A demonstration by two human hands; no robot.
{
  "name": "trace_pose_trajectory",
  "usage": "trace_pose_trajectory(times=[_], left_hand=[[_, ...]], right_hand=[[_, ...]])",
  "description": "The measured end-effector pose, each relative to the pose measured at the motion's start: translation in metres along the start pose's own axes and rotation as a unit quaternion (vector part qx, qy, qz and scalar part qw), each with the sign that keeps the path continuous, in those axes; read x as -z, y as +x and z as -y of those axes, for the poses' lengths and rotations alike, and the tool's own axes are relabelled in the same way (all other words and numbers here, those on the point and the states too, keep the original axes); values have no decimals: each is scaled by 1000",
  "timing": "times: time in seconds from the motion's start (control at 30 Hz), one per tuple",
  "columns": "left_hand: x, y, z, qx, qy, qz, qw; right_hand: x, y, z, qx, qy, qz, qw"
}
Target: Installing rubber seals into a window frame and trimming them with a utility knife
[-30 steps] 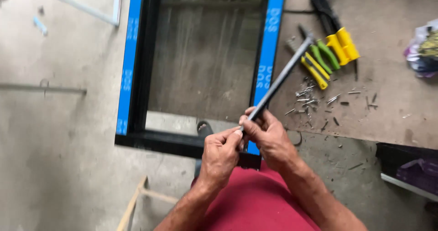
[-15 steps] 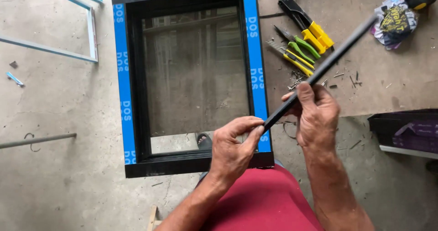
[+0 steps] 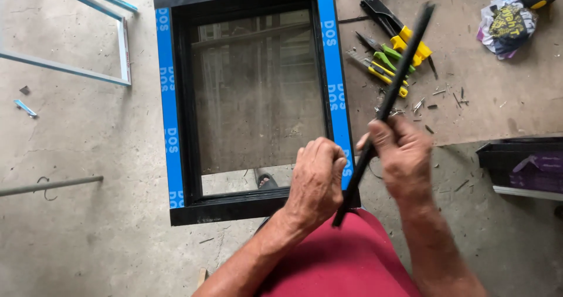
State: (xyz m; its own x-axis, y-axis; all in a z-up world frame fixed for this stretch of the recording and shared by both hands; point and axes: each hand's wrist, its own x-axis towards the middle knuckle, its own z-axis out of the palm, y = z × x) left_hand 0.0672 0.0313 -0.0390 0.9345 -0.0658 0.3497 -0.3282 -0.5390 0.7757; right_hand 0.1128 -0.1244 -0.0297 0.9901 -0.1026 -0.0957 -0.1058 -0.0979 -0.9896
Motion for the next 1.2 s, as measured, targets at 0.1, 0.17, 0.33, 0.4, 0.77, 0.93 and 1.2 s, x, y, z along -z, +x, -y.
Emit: trace_pose_trajectory(times=[0.1,0.17,0.33,0.4,0.77,0.93,1.2], left_hand=[[2,22,-8,-20,42,-39,998],[1,31,-1,39,-45,-24,998],[-23,20,-5,206,-275,128,930],[-20,12,-20,307,-523,380,699],[-15,17,-58,187,-149,376,895],[-20,4,-52,167,-166,359,903],[-11,-6,-55,239,-177,408,863]], right_hand=[[1,-1,-22,-1,63,-39,997],[13,8,-28,-9,120,-62,991],[54,19,-31,-17,213,-134,968],[69,21,-36,19,180,-188,965],[113,-32,40,254,-443,133,850],[107,-30,23,208,-405,240,857],[125,-23,11,78,-351,334,871]])
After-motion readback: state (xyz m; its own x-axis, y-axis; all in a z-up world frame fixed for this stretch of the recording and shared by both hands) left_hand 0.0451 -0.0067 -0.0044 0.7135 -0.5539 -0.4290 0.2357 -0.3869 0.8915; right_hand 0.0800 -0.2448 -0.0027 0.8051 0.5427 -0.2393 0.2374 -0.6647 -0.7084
